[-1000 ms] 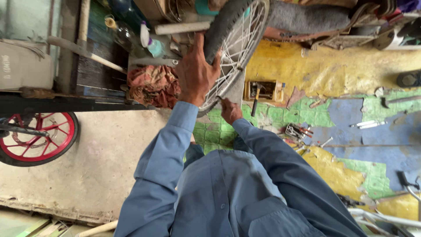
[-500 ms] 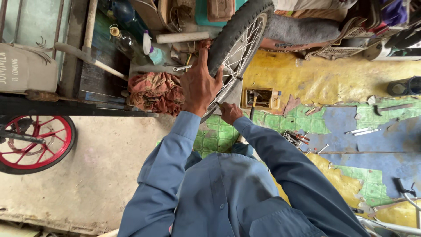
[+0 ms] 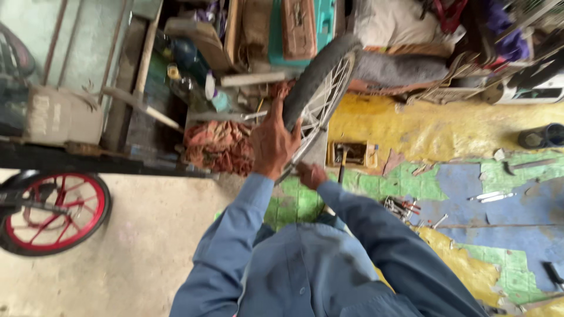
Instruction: The person uses a tire lever to pry a bicycle tire off the rim, then wipes the rim and tire with a cloth. The person rotates the wheel and repeats the wiping process around the rim.
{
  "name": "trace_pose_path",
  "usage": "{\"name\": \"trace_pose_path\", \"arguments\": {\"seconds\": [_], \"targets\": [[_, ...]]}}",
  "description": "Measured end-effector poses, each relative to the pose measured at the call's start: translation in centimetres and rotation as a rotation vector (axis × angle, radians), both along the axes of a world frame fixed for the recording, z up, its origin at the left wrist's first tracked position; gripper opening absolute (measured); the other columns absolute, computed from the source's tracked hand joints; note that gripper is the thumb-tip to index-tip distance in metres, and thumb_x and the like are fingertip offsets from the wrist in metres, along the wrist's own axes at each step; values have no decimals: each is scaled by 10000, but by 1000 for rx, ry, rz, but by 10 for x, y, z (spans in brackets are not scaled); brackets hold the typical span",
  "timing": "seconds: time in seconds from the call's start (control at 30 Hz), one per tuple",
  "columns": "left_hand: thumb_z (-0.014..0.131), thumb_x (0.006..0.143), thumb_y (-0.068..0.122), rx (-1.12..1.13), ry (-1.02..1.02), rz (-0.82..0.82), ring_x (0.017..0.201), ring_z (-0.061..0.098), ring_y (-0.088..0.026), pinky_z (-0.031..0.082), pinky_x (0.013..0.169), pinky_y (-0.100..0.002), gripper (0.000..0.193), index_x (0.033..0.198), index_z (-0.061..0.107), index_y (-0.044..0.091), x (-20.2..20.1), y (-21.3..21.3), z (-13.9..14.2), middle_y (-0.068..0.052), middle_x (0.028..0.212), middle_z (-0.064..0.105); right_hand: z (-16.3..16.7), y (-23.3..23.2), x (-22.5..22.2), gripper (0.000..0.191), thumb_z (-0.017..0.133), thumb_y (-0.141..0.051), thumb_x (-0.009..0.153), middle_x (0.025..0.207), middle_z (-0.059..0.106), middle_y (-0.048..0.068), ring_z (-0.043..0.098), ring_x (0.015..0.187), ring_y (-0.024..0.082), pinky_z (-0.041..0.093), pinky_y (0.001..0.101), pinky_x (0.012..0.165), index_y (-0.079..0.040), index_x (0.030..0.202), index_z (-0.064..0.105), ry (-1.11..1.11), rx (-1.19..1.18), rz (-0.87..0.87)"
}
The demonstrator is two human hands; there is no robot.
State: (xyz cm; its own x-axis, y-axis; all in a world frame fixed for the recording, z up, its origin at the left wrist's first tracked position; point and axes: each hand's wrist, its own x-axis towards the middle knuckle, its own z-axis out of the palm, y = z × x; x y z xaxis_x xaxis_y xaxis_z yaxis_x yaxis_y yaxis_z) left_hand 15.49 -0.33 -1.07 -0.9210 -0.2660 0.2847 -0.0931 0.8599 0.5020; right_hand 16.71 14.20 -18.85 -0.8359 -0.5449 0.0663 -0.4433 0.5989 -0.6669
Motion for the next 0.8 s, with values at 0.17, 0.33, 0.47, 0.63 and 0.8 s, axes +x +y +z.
{"name": "trace_pose_path", "arguments": {"seconds": [0.17,0.33,0.47,0.63,0.8], "targets": [[716,976,379,89,144,-48,849,748,-370,623,689,-422,609,1365,551,-60,33,-8,-13,-263,1116,725,-49,45,10,140,591,-106,815,917,686,158,643,895,349,541,466,781,-93,915,688,320,28,-23],[747,904,379,196,242,8,963,715,-395,587,800,-445,612,1318,588,-44,87,-16,-25,-261,1106,701,-93,174,58,242,601,-224,846,1050,708,117,635,1046,300,534,455,823,-88,1009,716,-60,814,-142],[857,716,385,243,-43,98,889,715,-406,572,753,-491,627,1189,620,48,117,-22,-14,-206,983,728,-83,252,96,278,519,-221,1004,1098,742,111,672,1055,299,521,440,869,-96,1107,745,-556,1027,-193],[840,753,382,212,-235,-38,914,723,-405,568,787,-504,754,1327,477,54,84,-27,15,-191,1006,746,-1,225,49,280,543,-257,995,1061,740,140,676,1015,325,526,448,846,-80,1088,740,-690,760,-651],[765,869,419,202,-468,-122,971,758,-367,628,853,-434,877,1534,324,55,16,-17,36,-227,1167,705,40,206,10,295,567,-293,987,1025,738,168,681,976,352,531,456,823,-64,1070,735,-624,527,-908]]}}
